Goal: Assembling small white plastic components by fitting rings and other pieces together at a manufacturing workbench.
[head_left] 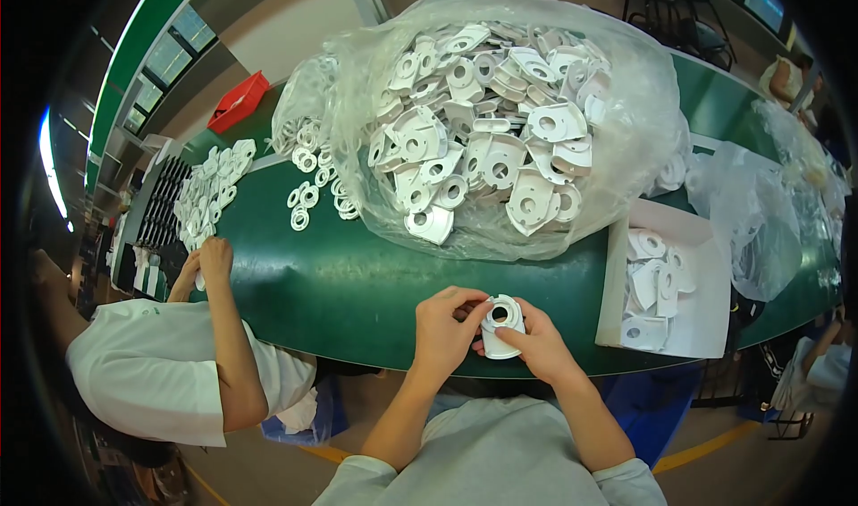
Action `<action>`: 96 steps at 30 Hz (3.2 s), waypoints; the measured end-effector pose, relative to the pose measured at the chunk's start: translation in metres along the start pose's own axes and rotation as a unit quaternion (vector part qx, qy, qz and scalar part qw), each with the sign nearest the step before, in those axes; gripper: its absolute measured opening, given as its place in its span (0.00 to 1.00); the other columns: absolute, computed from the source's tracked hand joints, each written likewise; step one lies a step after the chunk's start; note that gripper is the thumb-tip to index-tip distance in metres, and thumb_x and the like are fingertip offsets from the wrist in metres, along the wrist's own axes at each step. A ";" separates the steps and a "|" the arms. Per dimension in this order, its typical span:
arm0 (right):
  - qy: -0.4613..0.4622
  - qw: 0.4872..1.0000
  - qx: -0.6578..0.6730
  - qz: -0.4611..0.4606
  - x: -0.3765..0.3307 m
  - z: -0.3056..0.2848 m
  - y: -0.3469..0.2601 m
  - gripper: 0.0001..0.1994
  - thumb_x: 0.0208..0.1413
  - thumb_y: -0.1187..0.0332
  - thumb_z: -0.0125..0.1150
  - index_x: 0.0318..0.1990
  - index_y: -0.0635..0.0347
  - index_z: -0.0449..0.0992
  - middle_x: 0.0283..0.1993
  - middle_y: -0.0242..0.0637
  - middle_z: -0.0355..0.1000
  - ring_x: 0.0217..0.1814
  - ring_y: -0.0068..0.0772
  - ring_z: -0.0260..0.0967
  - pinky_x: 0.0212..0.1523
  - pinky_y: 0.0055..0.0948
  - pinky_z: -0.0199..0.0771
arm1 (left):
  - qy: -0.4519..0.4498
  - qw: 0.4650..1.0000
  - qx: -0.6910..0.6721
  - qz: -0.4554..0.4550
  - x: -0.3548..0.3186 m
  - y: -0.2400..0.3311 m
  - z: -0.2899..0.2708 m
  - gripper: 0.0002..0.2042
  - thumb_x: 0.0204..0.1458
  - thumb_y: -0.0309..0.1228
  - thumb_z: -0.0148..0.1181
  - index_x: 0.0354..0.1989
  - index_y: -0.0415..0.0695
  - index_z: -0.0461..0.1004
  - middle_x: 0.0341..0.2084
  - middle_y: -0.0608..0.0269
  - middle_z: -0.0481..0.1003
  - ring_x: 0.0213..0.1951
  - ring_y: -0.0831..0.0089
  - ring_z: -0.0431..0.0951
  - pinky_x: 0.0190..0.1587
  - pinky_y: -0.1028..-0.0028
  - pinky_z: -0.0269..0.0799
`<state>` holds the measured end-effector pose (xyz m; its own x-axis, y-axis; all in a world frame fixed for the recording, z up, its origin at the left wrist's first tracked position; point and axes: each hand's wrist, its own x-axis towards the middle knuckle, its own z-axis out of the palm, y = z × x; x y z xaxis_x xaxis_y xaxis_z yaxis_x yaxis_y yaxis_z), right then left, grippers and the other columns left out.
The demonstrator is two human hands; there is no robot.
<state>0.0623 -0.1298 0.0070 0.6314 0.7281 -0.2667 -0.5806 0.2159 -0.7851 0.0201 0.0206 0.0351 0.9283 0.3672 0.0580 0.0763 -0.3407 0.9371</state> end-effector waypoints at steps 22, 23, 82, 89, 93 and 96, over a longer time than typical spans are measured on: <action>-0.029 0.998 0.033 -0.043 -0.010 0.000 -0.006 0.35 0.49 0.87 0.48 0.66 0.60 0.48 0.50 0.46 0.69 0.47 0.44 0.74 0.50 0.38 0.76 | -0.115 0.975 -0.179 -0.059 -0.010 -0.021 -0.012 0.09 0.52 0.18 0.55 0.41 0.32 0.75 0.35 0.61 0.74 0.36 0.77 0.74 0.39 0.80 0.70; -0.024 0.999 0.017 -0.042 -0.009 0.001 -0.006 0.34 0.49 0.87 0.49 0.65 0.61 0.49 0.50 0.45 0.69 0.48 0.41 0.74 0.51 0.36 0.74 | -0.120 0.972 -0.192 -0.059 -0.011 -0.021 -0.011 0.09 0.52 0.17 0.55 0.41 0.32 0.75 0.35 0.60 0.74 0.35 0.77 0.74 0.40 0.80 0.70; 0.062 0.992 -0.041 -0.104 -0.001 -0.001 0.014 0.21 0.67 0.56 0.35 0.43 0.66 0.70 0.35 0.37 0.72 0.34 0.27 0.74 0.37 0.23 0.74 | -0.103 0.982 -0.156 -0.023 -0.019 -0.008 -0.004 0.21 0.47 0.15 0.58 0.53 0.35 0.69 0.41 0.61 0.72 0.40 0.74 0.74 0.42 0.75 0.72; 0.033 0.996 -0.001 -0.084 -0.007 0.001 0.009 0.21 0.66 0.56 0.37 0.48 0.68 0.67 0.40 0.44 0.73 0.35 0.34 0.75 0.38 0.29 0.77 | -0.075 0.980 -0.183 -0.018 -0.014 -0.015 -0.001 0.12 0.54 0.16 0.51 0.47 0.32 0.73 0.37 0.60 0.74 0.36 0.76 0.74 0.38 0.79 0.70; 0.064 0.991 -0.042 -0.107 -0.007 0.005 0.020 0.14 0.66 0.66 0.38 0.42 0.68 0.69 0.34 0.39 0.74 0.33 0.26 0.74 0.33 0.22 0.73 | -0.004 0.982 -0.187 0.006 -0.025 -0.025 0.006 0.10 0.52 0.15 0.52 0.43 0.31 0.75 0.33 0.60 0.74 0.34 0.77 0.74 0.36 0.80 0.69; 0.091 0.980 -0.109 -0.140 -0.012 0.005 0.024 0.13 0.65 0.67 0.40 0.40 0.68 0.71 0.31 0.38 0.75 0.32 0.24 0.74 0.32 0.21 0.71 | 0.025 0.978 -0.207 0.025 -0.032 -0.027 0.016 0.10 0.51 0.15 0.53 0.41 0.31 0.75 0.33 0.59 0.74 0.34 0.77 0.74 0.36 0.80 0.70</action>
<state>0.0378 -0.1302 -0.0054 0.8428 0.5283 -0.1026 -0.2599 0.2326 -0.9372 -0.0061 0.0045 0.0025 0.9075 0.4043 0.1139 -0.1315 0.0159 0.9912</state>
